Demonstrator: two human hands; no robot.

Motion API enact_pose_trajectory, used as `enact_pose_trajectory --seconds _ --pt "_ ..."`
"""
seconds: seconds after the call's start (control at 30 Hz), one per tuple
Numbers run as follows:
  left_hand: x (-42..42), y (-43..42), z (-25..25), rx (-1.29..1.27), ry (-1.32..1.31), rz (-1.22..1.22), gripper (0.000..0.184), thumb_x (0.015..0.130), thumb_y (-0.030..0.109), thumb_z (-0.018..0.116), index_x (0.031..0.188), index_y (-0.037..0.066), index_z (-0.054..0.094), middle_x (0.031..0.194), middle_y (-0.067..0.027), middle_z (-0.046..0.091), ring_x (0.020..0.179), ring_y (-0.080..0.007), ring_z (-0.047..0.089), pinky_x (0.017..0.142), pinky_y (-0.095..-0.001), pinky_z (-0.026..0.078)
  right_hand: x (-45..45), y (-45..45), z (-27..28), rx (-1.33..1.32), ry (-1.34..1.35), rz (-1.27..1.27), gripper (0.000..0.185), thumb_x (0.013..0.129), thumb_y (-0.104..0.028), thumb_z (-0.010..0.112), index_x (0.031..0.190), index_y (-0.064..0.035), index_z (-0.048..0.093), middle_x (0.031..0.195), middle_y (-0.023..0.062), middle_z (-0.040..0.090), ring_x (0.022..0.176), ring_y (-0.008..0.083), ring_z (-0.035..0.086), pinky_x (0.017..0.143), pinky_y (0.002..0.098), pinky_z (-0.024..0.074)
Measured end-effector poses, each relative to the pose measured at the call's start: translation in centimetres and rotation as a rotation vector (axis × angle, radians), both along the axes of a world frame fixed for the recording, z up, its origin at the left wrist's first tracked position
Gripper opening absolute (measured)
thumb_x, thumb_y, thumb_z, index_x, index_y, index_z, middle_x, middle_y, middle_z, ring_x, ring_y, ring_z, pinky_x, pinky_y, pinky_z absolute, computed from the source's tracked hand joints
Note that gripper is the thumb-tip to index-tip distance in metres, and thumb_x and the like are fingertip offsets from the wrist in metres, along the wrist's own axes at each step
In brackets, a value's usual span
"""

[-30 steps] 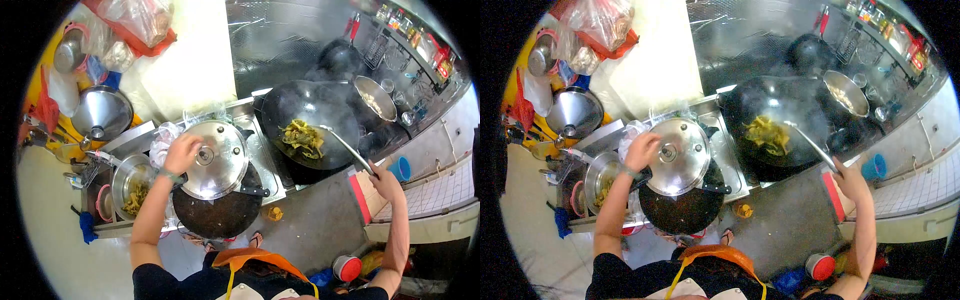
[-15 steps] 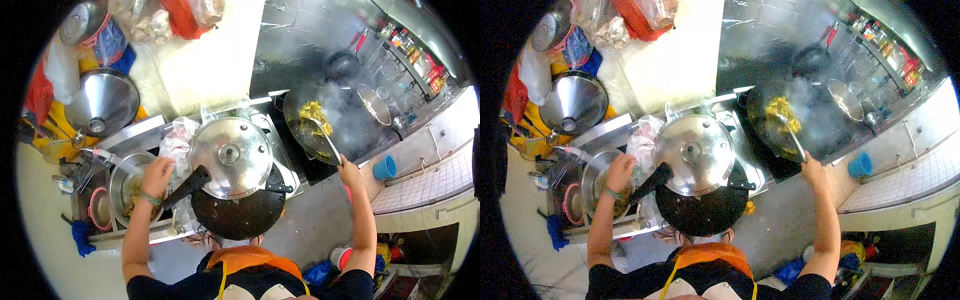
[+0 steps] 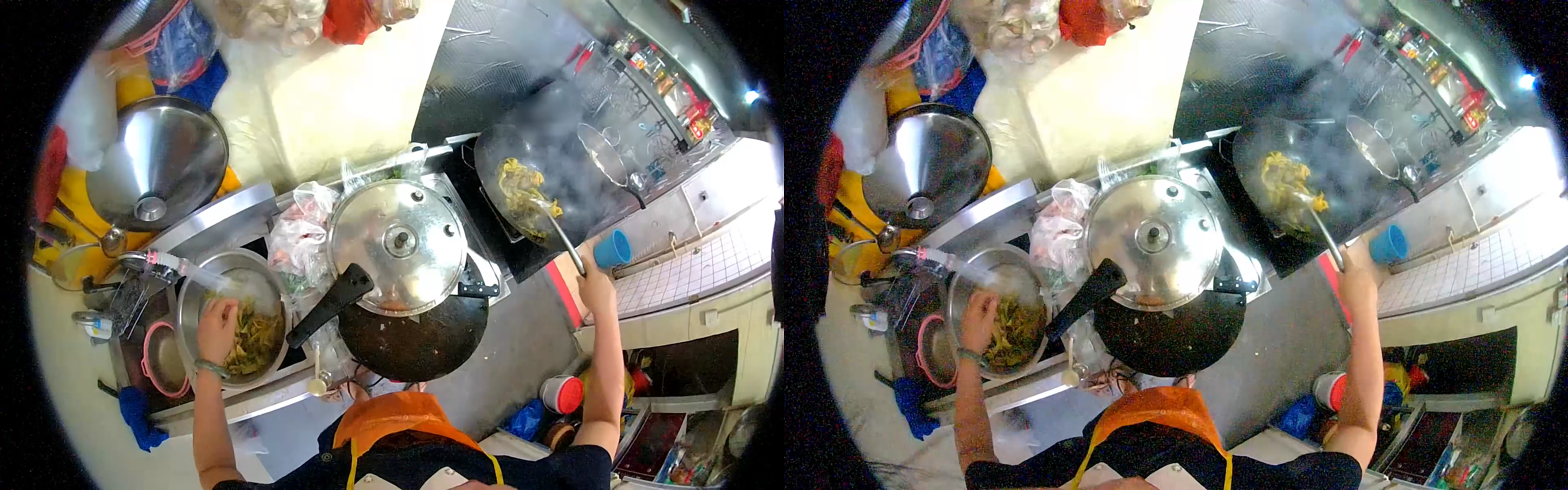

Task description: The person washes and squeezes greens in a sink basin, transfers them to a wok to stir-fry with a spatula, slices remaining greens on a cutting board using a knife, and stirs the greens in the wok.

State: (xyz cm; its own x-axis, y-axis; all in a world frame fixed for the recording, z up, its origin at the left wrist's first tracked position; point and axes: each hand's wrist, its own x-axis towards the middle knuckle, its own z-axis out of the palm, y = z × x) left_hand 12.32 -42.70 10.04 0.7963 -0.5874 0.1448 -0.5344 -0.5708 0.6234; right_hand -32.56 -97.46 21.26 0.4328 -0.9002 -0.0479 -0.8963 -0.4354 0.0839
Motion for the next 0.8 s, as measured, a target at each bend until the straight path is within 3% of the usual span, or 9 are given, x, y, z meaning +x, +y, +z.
enact_pose_trajectory --seconds 0.1,0.17,0.3,0.37,0.47,0.53,0.63,0.73,0.8 --pt "-0.9 -1.9 0.4 0.064 -0.099 -0.053 0.015 0.087 0.014 0.057 0.096 0.004 0.062 0.088 -0.0108 0.058 0.080 -0.0251 0.058 0.071 -0.0351 0.046 3.1 -5.2 -6.4 -0.033 0.088 -0.005 0.053 0.084 -0.016 0.055 0.135 -0.0128 0.043 0.105 0.0249 0.062 0.096 0.0406 0.061 0.080 0.0468 0.0482" --pt "-1.8 -1.2 -0.4 0.052 -0.206 -0.089 0.017 0.087 0.017 0.058 0.097 0.004 0.063 0.088 -0.0115 0.058 0.077 -0.0265 0.058 0.070 -0.0362 0.046 4.3 -6.6 -7.5 -0.009 -0.021 0.028 0.055 0.083 -0.016 0.055 0.136 -0.0121 0.042 0.105 0.0251 0.062 0.095 0.0404 0.061 0.080 0.0459 0.0484" --pt "-4.9 4.7 0.3 0.170 0.001 0.161 0.017 0.087 0.018 0.058 0.096 0.005 0.063 0.086 -0.0116 0.057 0.072 -0.0284 0.057 0.065 -0.0376 0.046 -2.0 -7.5 -6.5 0.096 -0.106 0.199 0.055 0.083 -0.020 0.054 0.137 -0.0152 0.043 0.102 0.0243 0.063 0.094 0.0389 0.062 0.080 0.0452 0.0486" --pt "-4.8 6.4 -3.2 0.118 0.002 0.178 0.017 0.088 0.018 0.057 0.096 0.004 0.062 0.086 -0.0114 0.057 0.072 -0.0279 0.057 0.066 -0.0370 0.046 -4.5 -7.3 -5.5 0.148 -0.179 0.239 0.054 0.082 -0.024 0.054 0.135 -0.0152 0.045 0.101 0.0234 0.064 0.091 0.0379 0.063 0.080 0.0467 0.0485" --pt "-6.8 4.6 -3.5 0.164 -0.051 0.123 0.017 0.088 0.018 0.056 0.096 0.004 0.062 0.087 -0.0116 0.057 0.073 -0.0276 0.058 0.066 -0.0368 0.047 -0.3 -5.8 -7.1 -0.015 -0.011 -0.019 0.054 0.084 -0.024 0.053 0.137 -0.0160 0.044 0.098 0.0247 0.064 0.088 0.0369 0.064 0.076 0.0458 0.0486" --pt "-8.0 3.1 -2.1 0.176 -0.096 0.096 0.017 0.088 0.018 0.055 0.095 0.004 0.062 0.087 -0.0117 0.057 0.074 -0.0276 0.058 0.067 -0.0372 0.047 0.6 -6.6 -8.2 -0.007 -0.053 0.073 0.054 0.083 -0.024 0.054 0.136 -0.0170 0.045 0.098 0.0253 0.064 0.088 0.0383 0.063 0.077 0.0463 0.0484" --pt "-8.8 4.2 -0.7 0.201 -0.142 0.081 0.015 0.088 0.015 0.055 0.094 0.005 0.063 0.086 -0.0118 0.057 0.078 -0.0278 0.059 0.070 -0.0373 0.048 -3.5 -6.1 -4.3 0.090 -0.154 0.178 0.049 0.082 -0.019 0.056 0.130 -0.0126 0.052 0.102 0.0242 0.063 0.091 0.0398 0.061 0.081 0.0452 0.0478" --pt "-8.1 3.4 0.0 0.247 0.000 0.175 0.014 0.087 0.014 0.056 0.094 0.004 0.063 0.089 -0.0125 0.058 0.081 -0.0278 0.060 0.071 -0.0373 0.048 -6.3 -7.0 -4.0 -0.011 -0.239 0.140 0.047 0.081 -0.017 0.058 0.128 -0.0142 0.054 0.104 0.0241 0.063 0.094 0.0389 0.061 0.084 0.0444 0.0471" --pt "-7.0 1.1 -0.4 0.177 -0.094 0.064 0.013 0.086 0.012 0.057 0.094 0.004 0.062 0.091 -0.0129 0.058 0.082 -0.0273 0.060 0.071 -0.0367 0.048 -4.5 -8.9 -5.7 0.013 -0.283 0.053 0.049 0.081 -0.018 0.057 0.130 -0.0180 0.053 0.101 0.0251 0.063 0.093 0.0382 0.062 0.081 0.0454 0.0475"
